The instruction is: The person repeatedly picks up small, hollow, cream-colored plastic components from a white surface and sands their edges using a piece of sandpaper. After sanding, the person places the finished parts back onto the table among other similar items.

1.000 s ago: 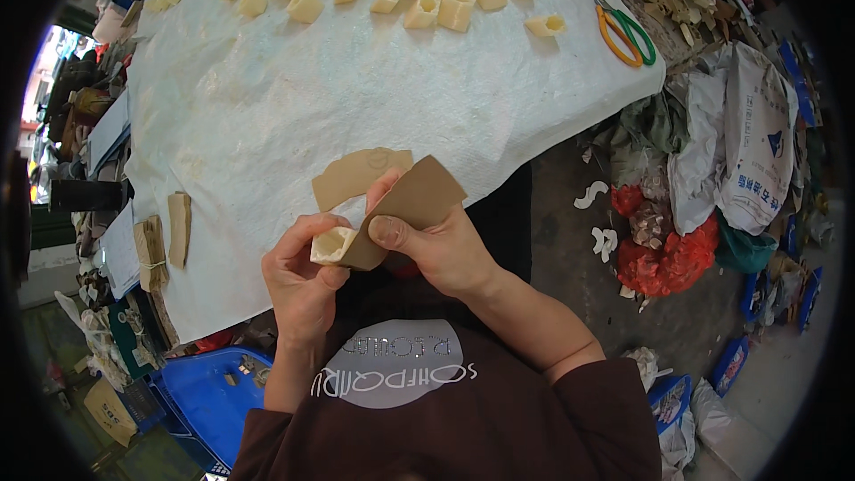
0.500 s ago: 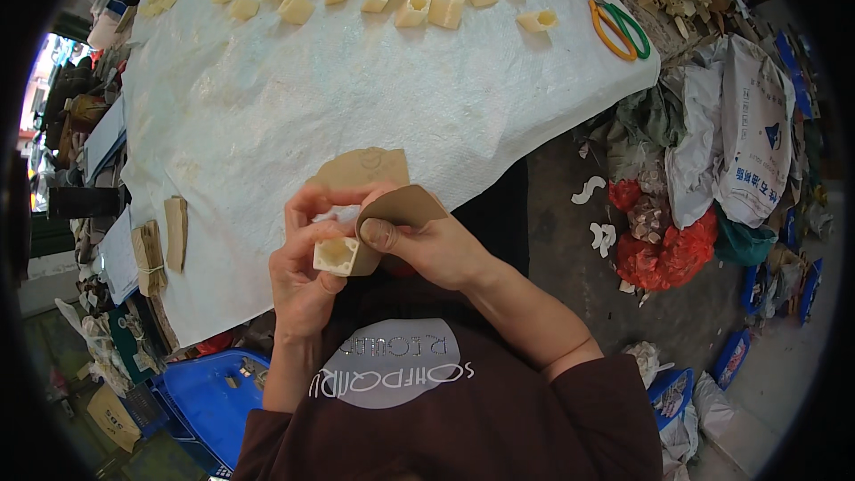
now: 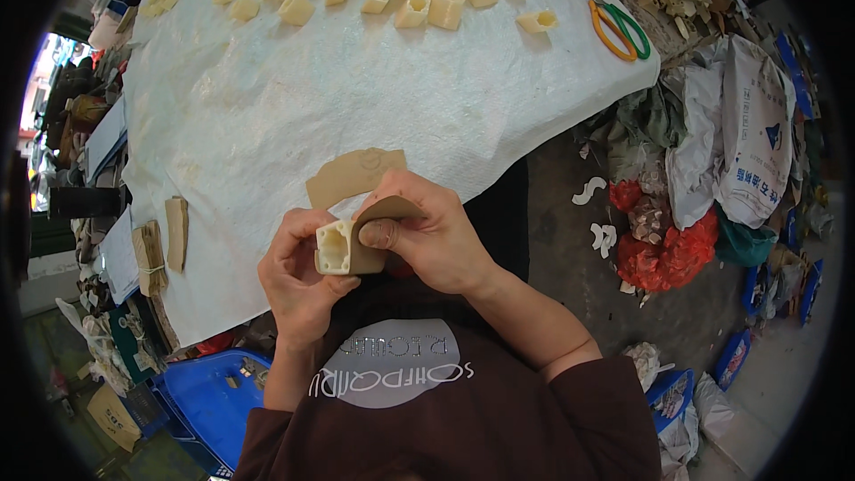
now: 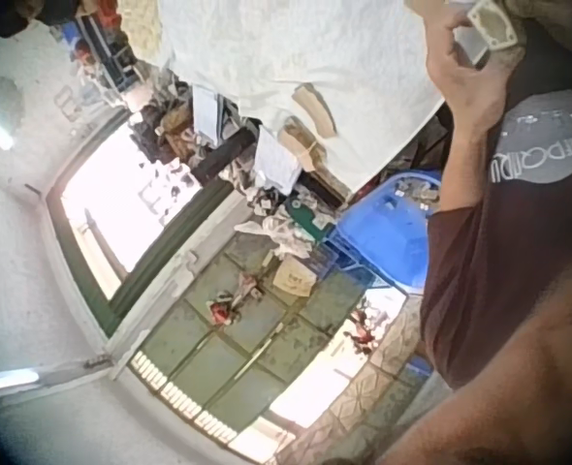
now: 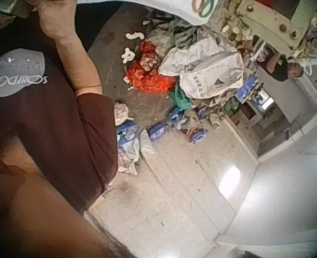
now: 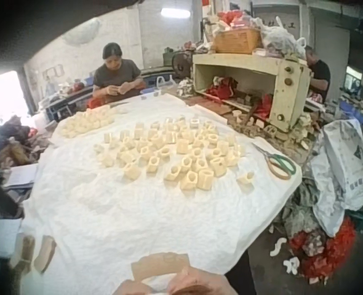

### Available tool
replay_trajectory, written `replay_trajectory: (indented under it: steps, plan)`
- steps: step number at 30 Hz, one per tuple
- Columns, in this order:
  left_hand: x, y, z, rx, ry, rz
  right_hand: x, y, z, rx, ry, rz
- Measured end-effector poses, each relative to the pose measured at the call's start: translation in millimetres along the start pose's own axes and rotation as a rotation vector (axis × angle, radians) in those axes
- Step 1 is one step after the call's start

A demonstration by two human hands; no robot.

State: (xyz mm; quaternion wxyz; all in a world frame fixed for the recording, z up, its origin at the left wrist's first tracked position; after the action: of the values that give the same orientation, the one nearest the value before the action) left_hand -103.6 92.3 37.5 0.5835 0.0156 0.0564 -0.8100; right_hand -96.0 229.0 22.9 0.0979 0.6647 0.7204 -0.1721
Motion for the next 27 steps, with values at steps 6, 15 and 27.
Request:
replay_trajectory:
  steps: [6, 15, 27]
  plan:
    - [-2, -1, -2, 0.044, 0.031, -0.113, 2, 5, 14, -0.238, -0.068, -0.034]
    - [-8, 3, -1, -0.066, -0.234, 0.198, 6, 4, 0, 0.138, 0.037, 0.177]
    - [3, 2, -7, 0.098, 0.130, -0.012, -6, 2, 2, -0.047, -0.024, -0.012]
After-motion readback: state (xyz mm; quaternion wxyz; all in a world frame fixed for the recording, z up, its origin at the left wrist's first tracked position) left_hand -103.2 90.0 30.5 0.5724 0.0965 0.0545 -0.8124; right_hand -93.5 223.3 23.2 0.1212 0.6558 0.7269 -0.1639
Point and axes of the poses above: each hand's wrist, its own y-axis away from the middle knuckle, its own x-axis out of the back of the hand, z = x × y, the point moved 8 cm from there along -y, towards the middle knuckle
